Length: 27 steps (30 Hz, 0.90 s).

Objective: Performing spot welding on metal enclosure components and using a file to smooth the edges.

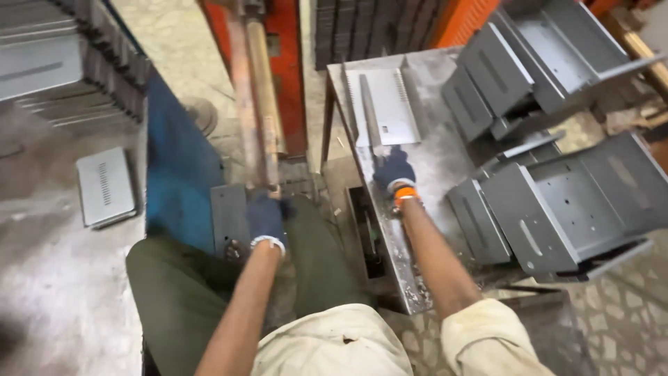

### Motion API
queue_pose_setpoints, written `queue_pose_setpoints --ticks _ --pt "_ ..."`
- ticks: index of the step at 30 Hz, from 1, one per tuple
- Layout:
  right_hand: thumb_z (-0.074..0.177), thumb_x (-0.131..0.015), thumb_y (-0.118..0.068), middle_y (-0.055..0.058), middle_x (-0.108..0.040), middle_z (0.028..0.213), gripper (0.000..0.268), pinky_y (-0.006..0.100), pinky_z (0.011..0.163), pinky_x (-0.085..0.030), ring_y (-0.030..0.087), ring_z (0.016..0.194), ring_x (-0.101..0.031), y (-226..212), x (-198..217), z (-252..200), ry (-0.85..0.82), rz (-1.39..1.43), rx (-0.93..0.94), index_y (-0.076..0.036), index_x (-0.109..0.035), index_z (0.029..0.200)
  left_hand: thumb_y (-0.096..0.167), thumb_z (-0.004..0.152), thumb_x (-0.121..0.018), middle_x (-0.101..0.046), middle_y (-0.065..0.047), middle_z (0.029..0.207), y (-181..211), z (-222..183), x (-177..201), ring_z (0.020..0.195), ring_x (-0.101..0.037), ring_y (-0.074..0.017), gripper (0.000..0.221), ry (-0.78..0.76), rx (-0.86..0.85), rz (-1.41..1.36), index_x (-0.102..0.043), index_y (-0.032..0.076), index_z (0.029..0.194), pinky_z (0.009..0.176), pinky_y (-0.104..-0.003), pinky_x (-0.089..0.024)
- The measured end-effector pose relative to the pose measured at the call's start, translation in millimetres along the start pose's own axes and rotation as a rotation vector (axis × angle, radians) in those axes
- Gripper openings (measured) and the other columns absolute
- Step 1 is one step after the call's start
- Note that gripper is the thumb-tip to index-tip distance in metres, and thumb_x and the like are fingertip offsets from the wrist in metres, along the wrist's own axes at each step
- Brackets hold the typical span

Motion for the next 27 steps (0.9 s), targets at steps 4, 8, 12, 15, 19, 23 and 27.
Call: queue_pose_setpoints --ticks 4,8,12,15,19,23,27 --pt "0.086 -0.070 -0.054 0.010 -0.070 0.118 0.052 0.045 0.105 -0.050 0.032 0.119 -0.065 20.4 16.5 9.5 -0.126 0.153 0.032 -0.019 -0.063 0.123 0.031 0.101 -0.054 -0.075 -0.007 0.088 71.2 -10.0 46.7 0.084 -0.077 -0.0256 0.024 0.138 -0.159 0.174 -0.075 0.020 0.097 0.079 -0.036 -0.062" --pt "0.083 -0.069 -0.026 0.010 -0.075 0.087 0.017 0.042 0.090 -0.053 0.030 0.099 -0.073 -74.4 106.0 -133.5 0.007 0.445 0.164 -0.014 -0.075 0.093 0.005 0.099 -0.065 -0.075 -0.023 0.108 155.2 -33.9 57.4 0.086 -0.076 -0.0279 0.025 0.033 -0.323 -0.512 -0.068 -0.001 0.122 0.080 -0.037 -0.066" --pt "0.075 -0.076 -0.005 0.023 -0.071 0.098 0.058 0.045 0.057 -0.061 0.031 0.077 -0.069 -127.1 135.3 -262.2 -0.159 1.050 0.163 0.003 -0.057 0.130 0.015 0.095 -0.075 -0.076 -0.023 0.108 193.5 -26.8 32.3 0.085 -0.077 -0.0326 0.029 -0.098 -0.349 -0.668 -0.071 0.003 0.121 0.078 -0.044 -0.069" --pt "0.065 -0.084 -0.002 0.021 -0.072 0.097 0.064 0.046 0.074 -0.061 0.028 0.089 -0.066 -165.9 152.7 -326.2 -0.175 1.018 0.199 0.005 -0.066 0.126 0.042 0.095 -0.071 -0.076 -0.017 0.115 220.0 -26.7 16.2 0.091 -0.078 -0.0319 0.049 -0.287 -0.208 -0.583 -0.065 0.008 0.131 0.081 -0.043 -0.066" --pt "0.064 -0.064 0.000 0.013 -0.072 0.102 0.075 0.031 0.077 -0.054 0.021 0.087 -0.066 -198.9 159.8 -368.3 -0.278 1.099 0.220 0.002 -0.056 0.138 0.032 0.094 -0.054 -0.074 -0.014 0.107 236.9 -49.0 13.3 0.081 -0.071 -0.0211 0.050 -0.448 -0.266 -0.440 -0.064 -0.002 0.129 0.072 -0.029 -0.056" --pt "0.065 -0.065 -0.005 0.012 -0.075 0.102 0.083 0.030 0.075 -0.055 0.019 0.086 -0.068 -201.9 161.9 -374.6 -0.259 0.968 0.262 -0.004 -0.050 0.147 0.006 0.094 -0.060 -0.076 -0.012 0.109 218.9 -33.0 3.6 0.087 -0.072 -0.0188 0.039 -0.420 -0.405 -0.477 -0.064 -0.004 0.132 0.080 -0.028 -0.060" --pt "0.066 -0.064 -0.003 0.009 -0.075 0.102 0.078 0.028 0.071 -0.052 0.016 0.081 -0.064 -204.1 165.8 -371.0 -0.273 0.951 0.255 -0.008 -0.057 0.143 0.021 0.097 -0.059 -0.077 -0.006 0.102 233.3 -40.9 0.8 0.082 -0.069 -0.0134 0.040 -0.337 -0.402 -0.306 -0.068 -0.001 0.129 0.074 -0.026 -0.056"
Point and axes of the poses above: each hand's wrist, its own z-axis towards the middle knuckle, its own x-axis out of the back of the hand, y = z × x, the point moved 2 cm from there along z, towards the middle knuckle
